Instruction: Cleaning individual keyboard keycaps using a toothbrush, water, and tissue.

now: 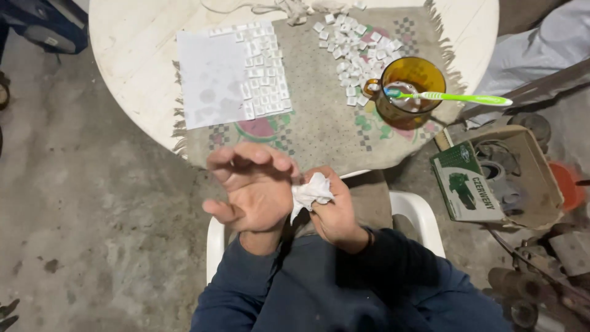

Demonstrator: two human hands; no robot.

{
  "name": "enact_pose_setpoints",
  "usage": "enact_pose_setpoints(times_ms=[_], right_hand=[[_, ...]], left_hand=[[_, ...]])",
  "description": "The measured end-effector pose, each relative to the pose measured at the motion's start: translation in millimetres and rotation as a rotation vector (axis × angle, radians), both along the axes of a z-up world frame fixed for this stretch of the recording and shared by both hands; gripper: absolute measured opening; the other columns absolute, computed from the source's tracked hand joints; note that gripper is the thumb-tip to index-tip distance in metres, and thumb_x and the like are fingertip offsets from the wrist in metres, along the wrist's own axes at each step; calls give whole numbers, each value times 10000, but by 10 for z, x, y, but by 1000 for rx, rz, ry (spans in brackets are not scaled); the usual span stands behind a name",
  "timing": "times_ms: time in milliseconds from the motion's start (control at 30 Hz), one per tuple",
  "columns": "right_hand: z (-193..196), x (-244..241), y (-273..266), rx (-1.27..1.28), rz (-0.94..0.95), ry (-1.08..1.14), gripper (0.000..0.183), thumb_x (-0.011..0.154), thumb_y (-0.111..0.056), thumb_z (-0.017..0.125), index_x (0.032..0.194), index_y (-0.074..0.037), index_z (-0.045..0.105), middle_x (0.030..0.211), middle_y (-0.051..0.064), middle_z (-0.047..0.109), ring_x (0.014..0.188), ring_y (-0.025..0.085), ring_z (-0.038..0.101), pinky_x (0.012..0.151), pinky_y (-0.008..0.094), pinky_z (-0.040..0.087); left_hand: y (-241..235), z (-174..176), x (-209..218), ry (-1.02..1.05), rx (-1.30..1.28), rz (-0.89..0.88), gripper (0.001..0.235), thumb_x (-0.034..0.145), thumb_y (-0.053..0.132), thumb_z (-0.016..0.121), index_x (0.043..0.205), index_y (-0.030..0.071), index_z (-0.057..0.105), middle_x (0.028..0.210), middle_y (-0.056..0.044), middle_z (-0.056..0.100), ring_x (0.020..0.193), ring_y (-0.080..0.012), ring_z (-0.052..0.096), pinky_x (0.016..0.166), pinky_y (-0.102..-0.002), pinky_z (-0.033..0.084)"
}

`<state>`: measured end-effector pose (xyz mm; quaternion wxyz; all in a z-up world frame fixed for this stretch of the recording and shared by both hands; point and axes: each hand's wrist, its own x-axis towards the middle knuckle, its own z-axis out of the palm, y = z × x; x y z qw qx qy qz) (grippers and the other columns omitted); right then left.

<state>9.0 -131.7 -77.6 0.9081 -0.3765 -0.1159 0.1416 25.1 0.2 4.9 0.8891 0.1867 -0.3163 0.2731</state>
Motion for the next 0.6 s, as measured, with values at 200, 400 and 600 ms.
enact_pose_setpoints(times_ms=[200, 400, 600], right_hand=[[-212, -360, 120, -396, 150, -79, 366, 907, 172, 539, 1211, -27, 579, 1084, 26, 609, 1024, 99, 567, 911, 275, 466], [116, 256, -79, -62, -62, -9, 498, 816, 217, 434, 1240, -5, 571, 1143, 100, 623, 1099, 202, 618, 965, 334, 499], [287, 649, -556, -214, -83, -120, 479, 966, 256, 428, 1349, -19, 514, 1231, 121, 581, 1169, 205, 594, 1029, 349, 484]], left_hand=[[99, 192, 56, -93, -124, 38, 693, 1091, 679, 469, 1521, 136, 470, 1352, -161, 627, 1145, -298, 653, 963, -468, 568], [-139, -112, -34, 39, -161, -162, 671, 1089, 623, 512, 1518, 109, 472, 1358, -172, 643, 1204, -316, 658, 958, -457, 573], [96, -62, 70, 479, 548, 137, 483, 1082, 315, 718, 1461, 88, 523, 1444, -157, 579, 1315, -309, 596, 1102, -448, 538]])
